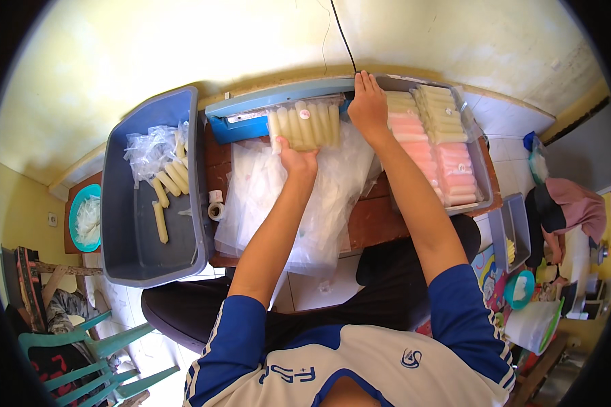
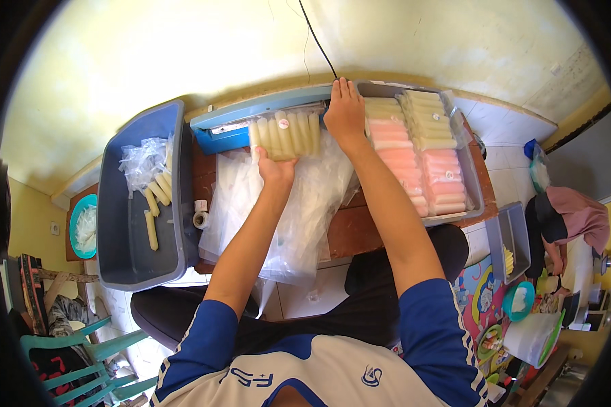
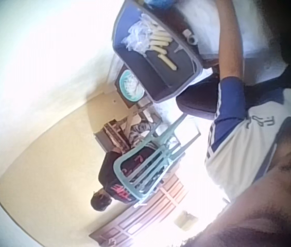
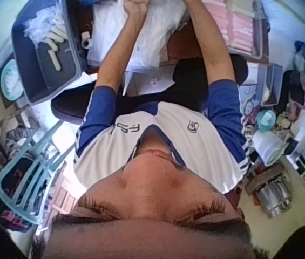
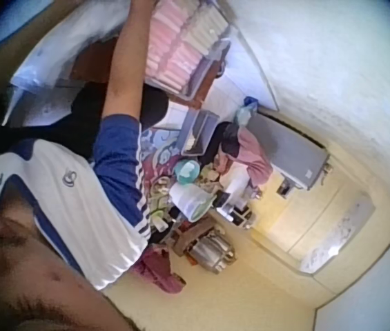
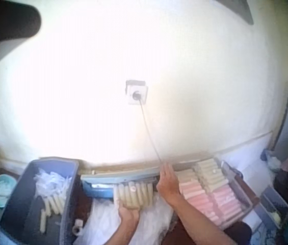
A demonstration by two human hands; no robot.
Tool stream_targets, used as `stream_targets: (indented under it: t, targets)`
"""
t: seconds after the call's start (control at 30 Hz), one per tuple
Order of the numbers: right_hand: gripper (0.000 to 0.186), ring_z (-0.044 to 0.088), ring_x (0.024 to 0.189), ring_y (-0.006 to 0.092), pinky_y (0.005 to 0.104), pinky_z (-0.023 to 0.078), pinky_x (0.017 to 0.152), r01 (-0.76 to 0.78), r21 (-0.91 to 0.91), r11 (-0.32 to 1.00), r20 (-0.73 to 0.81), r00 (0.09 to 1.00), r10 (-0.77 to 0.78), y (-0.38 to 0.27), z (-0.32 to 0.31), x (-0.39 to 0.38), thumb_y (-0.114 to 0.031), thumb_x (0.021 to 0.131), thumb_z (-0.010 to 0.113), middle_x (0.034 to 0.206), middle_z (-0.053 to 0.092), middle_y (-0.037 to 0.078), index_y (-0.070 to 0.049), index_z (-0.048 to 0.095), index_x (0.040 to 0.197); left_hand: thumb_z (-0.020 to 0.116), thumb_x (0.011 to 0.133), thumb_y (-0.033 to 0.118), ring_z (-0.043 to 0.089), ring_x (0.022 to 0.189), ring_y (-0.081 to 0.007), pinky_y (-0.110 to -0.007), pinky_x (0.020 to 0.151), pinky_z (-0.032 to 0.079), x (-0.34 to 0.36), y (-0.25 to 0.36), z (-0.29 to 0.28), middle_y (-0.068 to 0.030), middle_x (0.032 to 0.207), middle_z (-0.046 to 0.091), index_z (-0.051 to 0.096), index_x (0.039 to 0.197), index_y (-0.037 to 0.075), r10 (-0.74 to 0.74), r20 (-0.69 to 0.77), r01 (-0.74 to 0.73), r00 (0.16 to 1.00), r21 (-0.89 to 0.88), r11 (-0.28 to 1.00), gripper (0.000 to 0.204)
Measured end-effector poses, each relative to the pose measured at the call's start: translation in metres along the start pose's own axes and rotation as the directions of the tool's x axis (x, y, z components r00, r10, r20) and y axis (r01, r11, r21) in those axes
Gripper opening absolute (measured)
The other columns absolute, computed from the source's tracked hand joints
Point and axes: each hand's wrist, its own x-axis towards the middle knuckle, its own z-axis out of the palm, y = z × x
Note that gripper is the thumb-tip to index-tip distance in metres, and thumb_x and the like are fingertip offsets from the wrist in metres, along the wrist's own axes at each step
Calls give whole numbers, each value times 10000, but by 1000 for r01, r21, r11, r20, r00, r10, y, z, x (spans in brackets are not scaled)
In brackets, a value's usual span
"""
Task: The person is placing frozen sticks from a crate into plastic bags and sealing the bags with a manual heat sealer.
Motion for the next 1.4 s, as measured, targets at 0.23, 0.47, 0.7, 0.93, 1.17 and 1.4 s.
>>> stream_targets:
  t: [0.23, 0.47, 0.7, 0.93, 1.17, 1.4]
  targets:
    - [592, 378, 1380, 386, 496, 328, 1111, 95, 133, 987, -315, 948, -49, -30, -15, -12, -27, 803, 523, 1436, 451, 278, 27, 449, 1388, 179, 1057, 510, 330, 1424, -354, -665, 1119, 243, -2, 4, -1, -86, 1558, 350, 343, 1501, 178, -8, 33, 9, 999, -5, 1000, 579]
    - [533, 627, 1070, 302, 396, 486, 930, -611, 552, 568, 258, 773, 580, -54, 22, -41, -213, 806, 724, 1169, 640, 202, 32, 549, 1245, 188, 1055, 515, 323, 1427, -358, -662, 1123, 238, -1, 7, -6, -91, 1560, 345, 339, 1503, 173, -1, 18, 0, 1000, 15, 1000, 584]
    - [468, 668, 957, 205, 310, 512, 864, -726, 677, 122, 653, 669, 355, -38, 46, -48, -155, 780, 802, 1071, 691, 133, 47, 613, 1158, 238, 1058, 491, 332, 1419, -365, -661, 1123, 237, 0, 12, -11, -108, 1558, 339, 327, 1504, 148, -16, 66, 13, 998, 58, 998, 570]
    - [421, 651, 978, 190, 313, 509, 872, -611, 791, 31, 582, 767, 271, -43, 17, -55, 28, 771, 754, 1098, 681, 109, 27, 612, 1168, 459, 1034, 367, 442, 1338, -319, -577, 1066, 350, -9, 41, -30, -107, 1456, 474, 416, 1424, 121, -114, 268, 53, 957, 224, 973, 462]
    - [368, 632, 942, 139, 276, 496, 843, -518, 852, 78, 490, 841, 231, -52, -14, -85, 79, 782, 719, 1049, 670, 48, -27, 610, 1117, 684, 872, -25, 649, 974, -144, -257, 848, 489, -38, 97, -21, -58, 1035, 706, 536, 1220, 48, 25, 206, -164, 978, 694, 701, 385]
    - [295, 617, 958, 121, 259, 485, 830, -473, 871, 129, 455, 878, 147, -56, -27, -116, 66, 814, 702, 1046, 654, 37, -28, 598, 1074, 657, 863, -77, 637, 1005, -128, -264, 870, 485, -49, 110, -36, -53, 1075, 687, 617, 1169, 18, 13, 423, -349, 906, 729, 588, 322]
